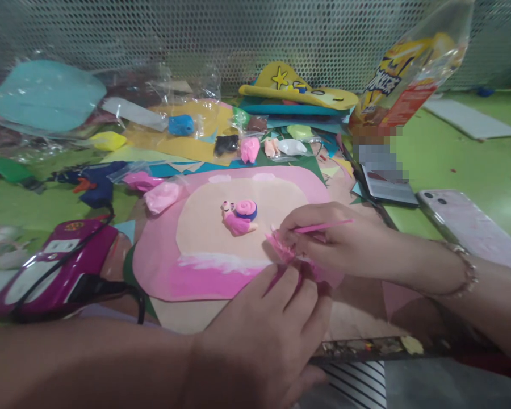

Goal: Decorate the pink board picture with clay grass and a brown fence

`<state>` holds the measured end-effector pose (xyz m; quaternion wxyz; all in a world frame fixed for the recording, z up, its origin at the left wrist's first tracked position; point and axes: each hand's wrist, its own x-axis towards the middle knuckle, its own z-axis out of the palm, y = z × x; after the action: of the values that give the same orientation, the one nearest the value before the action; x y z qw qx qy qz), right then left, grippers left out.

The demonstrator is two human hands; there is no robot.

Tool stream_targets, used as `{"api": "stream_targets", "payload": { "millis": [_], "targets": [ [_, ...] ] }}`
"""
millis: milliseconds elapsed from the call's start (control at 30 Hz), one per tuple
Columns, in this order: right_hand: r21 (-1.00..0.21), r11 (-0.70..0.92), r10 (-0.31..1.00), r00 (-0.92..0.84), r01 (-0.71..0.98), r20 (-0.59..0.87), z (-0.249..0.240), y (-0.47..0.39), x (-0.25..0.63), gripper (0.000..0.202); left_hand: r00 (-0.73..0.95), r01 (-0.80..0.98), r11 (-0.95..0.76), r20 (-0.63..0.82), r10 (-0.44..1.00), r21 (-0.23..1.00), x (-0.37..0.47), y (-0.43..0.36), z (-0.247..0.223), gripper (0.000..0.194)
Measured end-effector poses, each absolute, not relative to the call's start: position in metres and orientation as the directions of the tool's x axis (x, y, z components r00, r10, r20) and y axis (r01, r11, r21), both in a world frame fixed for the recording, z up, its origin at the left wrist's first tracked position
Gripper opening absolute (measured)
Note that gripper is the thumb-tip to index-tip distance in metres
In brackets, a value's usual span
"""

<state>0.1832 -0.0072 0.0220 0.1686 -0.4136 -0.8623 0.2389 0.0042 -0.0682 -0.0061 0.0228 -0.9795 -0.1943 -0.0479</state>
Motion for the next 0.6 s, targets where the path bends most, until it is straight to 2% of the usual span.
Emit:
{"api": "stream_targets", "payload": {
  "millis": [467,600],
  "targets": [
    [-0.562,0.508,0.800,-0.599,0.653,0.027,0.0286,-0.0080,0.1823,0.020,0.920,0.383,-0.923,0.101,0.378,-0.028,0.0042,-0.0691,-0.0066,0.063],
    [-0.559,0.519,0.788,-0.615,0.647,0.021,0.0287,-0.0067,0.1831,0.021,0.901,0.423,-0.906,0.113,0.419,-0.009,0.0066,-0.0732,-0.0088,0.065]
  ]
}}
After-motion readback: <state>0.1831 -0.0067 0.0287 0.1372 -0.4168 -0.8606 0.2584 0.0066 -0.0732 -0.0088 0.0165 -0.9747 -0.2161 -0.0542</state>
